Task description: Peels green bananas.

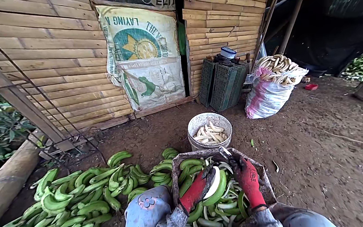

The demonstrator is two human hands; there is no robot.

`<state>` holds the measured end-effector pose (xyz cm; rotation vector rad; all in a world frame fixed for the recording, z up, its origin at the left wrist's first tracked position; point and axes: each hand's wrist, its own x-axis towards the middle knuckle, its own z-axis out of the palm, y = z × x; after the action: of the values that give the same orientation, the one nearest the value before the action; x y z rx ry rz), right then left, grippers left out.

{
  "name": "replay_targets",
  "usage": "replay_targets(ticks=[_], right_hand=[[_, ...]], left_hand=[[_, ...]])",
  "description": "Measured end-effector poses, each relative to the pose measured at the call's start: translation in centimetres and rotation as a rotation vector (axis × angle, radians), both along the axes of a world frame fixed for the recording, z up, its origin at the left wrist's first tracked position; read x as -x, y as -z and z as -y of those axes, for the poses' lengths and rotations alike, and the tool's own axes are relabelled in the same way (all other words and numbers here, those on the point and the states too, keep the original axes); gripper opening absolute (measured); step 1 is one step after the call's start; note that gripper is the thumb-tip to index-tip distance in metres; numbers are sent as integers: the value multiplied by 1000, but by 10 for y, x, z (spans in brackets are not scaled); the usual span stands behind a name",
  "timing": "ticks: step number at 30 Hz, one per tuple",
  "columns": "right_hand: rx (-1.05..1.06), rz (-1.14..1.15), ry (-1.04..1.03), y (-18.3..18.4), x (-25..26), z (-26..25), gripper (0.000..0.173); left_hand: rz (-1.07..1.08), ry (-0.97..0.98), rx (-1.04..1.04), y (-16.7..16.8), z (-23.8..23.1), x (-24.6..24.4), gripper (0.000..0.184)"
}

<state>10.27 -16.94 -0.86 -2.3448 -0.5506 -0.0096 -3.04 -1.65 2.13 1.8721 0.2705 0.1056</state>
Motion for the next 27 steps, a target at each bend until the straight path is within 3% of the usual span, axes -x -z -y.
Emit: replay_targets(ticks=[2,4,8,11,15,19,23,25,27], right_hand=[[-172,144,-65,2,10,2,35],[-327,286,-170,7,27,1,35],[-368,424,-356,24,47,-7,33],[-316,526,-368,26,43,-9,32],[-255,545,-291,15,42,-14,31],[-199,499,-253,15,44,-17,32],[-201,338,-199,14,45,-19,33],[-168,168,-156,9,39,-18,34],[-136,68,-108,13,29,-15,34]], left_hand=[[155,-251,301,9,-7,-14,40],[330,-350,710,15,-13,-26,37],[530,-153,1332,19,-22,-24,59],[570,-5,1483,25,-21,-22,58],[526,-267,1273,13,-3,-23,49],[446,-468,602,8,10,-15,31],[285,-573,112,9,19,-14,36],[198,-534,75,6,29,-9,38],[187,-510,205,8,25,-10,35]])
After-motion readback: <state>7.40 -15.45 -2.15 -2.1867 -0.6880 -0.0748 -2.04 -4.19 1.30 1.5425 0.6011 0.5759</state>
